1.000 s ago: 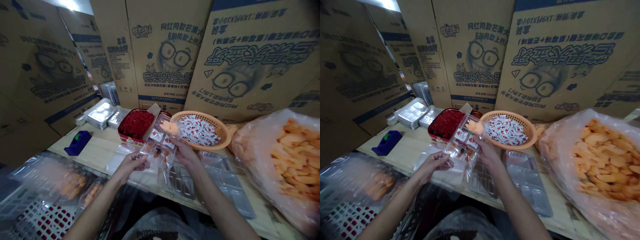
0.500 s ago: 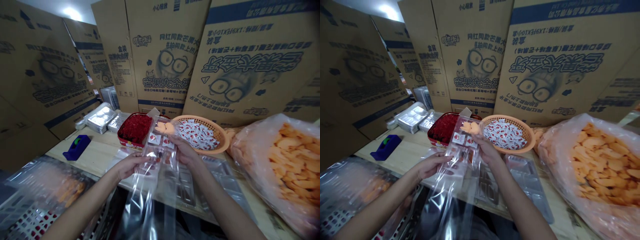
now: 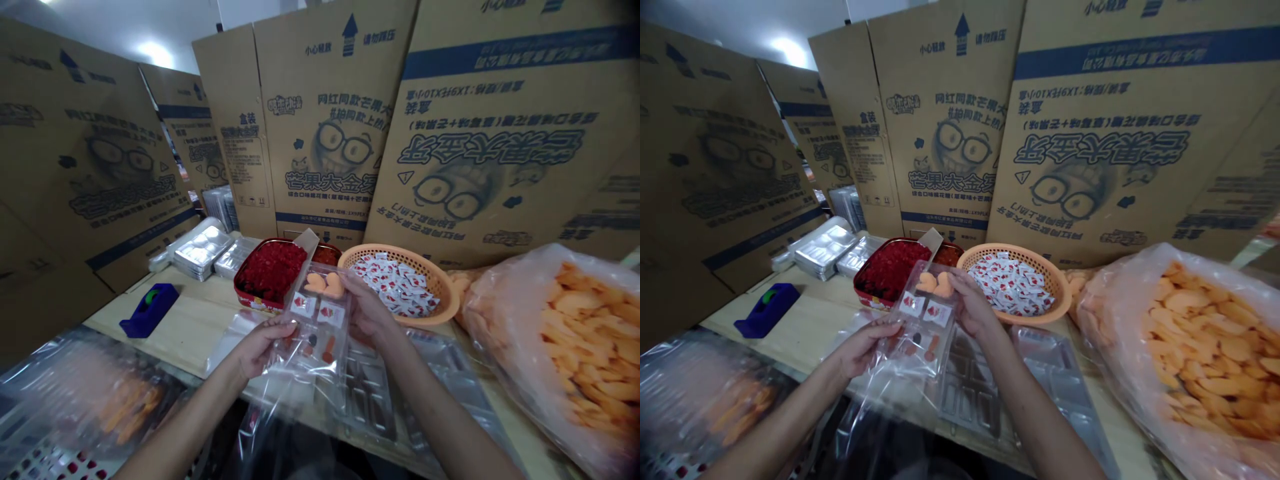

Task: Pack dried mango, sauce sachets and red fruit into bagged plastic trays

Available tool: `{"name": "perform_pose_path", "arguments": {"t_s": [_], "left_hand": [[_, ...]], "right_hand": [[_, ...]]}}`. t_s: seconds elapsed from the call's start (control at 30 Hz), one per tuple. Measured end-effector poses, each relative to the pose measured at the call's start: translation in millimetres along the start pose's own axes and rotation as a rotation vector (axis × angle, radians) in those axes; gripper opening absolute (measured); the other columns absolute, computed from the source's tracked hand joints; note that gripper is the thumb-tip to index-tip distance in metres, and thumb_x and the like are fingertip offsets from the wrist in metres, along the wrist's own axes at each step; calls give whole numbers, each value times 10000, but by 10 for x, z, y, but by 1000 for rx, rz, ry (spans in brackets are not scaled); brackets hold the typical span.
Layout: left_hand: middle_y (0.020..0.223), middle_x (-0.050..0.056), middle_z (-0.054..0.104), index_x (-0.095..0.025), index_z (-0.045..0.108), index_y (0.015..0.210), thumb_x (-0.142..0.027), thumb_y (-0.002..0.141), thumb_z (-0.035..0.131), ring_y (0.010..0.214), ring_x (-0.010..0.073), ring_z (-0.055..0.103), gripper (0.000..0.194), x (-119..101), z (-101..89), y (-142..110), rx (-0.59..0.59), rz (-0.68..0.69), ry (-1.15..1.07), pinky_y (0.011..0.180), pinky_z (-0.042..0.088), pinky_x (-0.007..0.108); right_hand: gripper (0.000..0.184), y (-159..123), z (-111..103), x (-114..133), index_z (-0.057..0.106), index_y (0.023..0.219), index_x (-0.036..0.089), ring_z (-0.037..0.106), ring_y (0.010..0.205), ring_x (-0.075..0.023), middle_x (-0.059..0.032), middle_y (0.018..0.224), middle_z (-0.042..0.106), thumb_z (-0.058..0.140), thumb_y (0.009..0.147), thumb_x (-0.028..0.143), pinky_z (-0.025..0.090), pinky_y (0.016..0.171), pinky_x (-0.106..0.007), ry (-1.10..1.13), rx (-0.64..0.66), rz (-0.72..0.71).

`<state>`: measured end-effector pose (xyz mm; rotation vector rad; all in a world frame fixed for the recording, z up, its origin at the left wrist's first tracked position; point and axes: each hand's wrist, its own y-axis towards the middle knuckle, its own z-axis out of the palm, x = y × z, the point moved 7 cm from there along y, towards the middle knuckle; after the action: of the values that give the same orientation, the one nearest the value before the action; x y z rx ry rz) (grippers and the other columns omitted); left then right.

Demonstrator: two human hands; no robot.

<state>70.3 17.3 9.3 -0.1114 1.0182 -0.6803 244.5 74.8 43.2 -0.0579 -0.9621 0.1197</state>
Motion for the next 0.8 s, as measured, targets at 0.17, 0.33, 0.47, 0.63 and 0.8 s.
{"name": "perform_pose_path", "arguments": {"t_s": [0.17, 0.33, 0.47, 0.63, 0.8], "left_hand": [[702, 58, 693, -115, 647, 792, -211, 702, 670, 619, 170, 645, 134, 41, 12, 18, -48, -3, -53, 680, 509, 307], [718, 86, 702, -100, 646, 875, -234, 716, 649, 657, 199, 659, 208, 33, 22, 48, -104, -54, -108, 709, 500, 318], [683, 87, 698, -93, 646, 843, -222, 713, 639, 624, 205, 659, 183, 57, -8, 33, -129, -75, -152, 700, 497, 325], [705, 82, 705, -102, 644, 851, -242, 698, 655, 629, 205, 658, 208, 77, -2, 22, -95, -29, -178, 695, 495, 329], [715, 67, 699, -106, 648, 865, -227, 664, 681, 605, 175, 640, 237, 100, 131, -46, -66, 26, -229, 646, 486, 294]], "right_hand": [[416, 61, -7, 54, 590, 950, 249, 594, 722, -124, 36, 847, 648, 752, 567, 268, 468, 636, -238, -92, -61, -41], [291, -81, 138, -131, 620, 801, 199, 572, 666, -130, 17, 750, 639, 748, 574, 329, 449, 653, -263, -248, 125, 70], [255, -130, 134, -132, 636, 781, 205, 559, 686, -133, 12, 768, 640, 713, 622, 388, 441, 643, -255, -366, 141, 45], [234, -135, 108, -10, 652, 824, 235, 553, 747, -142, 8, 827, 639, 652, 685, 424, 439, 658, -258, -460, 75, -97], [249, -277, 252, 2, 661, 784, 209, 549, 714, -159, -21, 787, 635, 668, 665, 428, 435, 651, -284, -728, 184, -135]]}}
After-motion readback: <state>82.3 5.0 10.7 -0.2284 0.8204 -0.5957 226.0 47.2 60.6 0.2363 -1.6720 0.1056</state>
